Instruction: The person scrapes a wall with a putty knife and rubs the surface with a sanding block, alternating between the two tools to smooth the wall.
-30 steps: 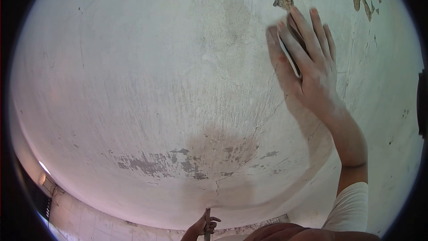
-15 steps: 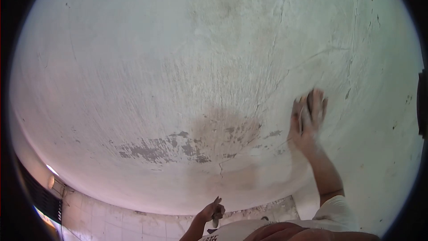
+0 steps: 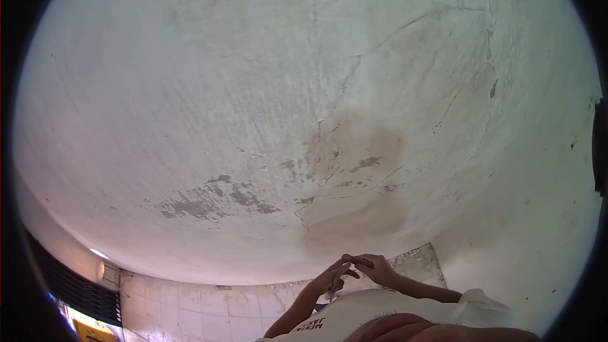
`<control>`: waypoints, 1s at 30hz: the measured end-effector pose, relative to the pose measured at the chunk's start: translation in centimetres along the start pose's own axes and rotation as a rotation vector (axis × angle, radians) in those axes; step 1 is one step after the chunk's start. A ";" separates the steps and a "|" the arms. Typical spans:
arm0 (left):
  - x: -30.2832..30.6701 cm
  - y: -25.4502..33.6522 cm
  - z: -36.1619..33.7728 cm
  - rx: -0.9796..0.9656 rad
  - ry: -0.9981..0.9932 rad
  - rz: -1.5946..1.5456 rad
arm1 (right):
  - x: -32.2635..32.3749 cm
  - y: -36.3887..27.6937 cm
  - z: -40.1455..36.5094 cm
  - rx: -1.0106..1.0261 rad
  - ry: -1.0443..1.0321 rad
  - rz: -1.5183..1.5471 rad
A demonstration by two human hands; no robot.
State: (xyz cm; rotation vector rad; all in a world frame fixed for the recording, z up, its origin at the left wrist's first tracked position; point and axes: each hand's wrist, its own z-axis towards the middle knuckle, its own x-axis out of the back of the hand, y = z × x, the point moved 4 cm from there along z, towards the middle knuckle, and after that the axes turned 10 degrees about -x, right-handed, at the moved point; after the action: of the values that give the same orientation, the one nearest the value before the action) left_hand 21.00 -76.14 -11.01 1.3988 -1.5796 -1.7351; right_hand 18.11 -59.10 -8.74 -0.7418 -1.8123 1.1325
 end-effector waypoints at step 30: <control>-10.7 -0.3 8.8 -0.644 0.754 -0.014 | 7.6 9.8 0.0 -0.011 -0.551 0.254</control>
State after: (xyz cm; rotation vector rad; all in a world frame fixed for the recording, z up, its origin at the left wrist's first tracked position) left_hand 18.02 -62.85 -8.36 1.4464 -0.5452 -1.2910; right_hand 15.09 -48.86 -15.04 -0.7266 -2.2176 1.6139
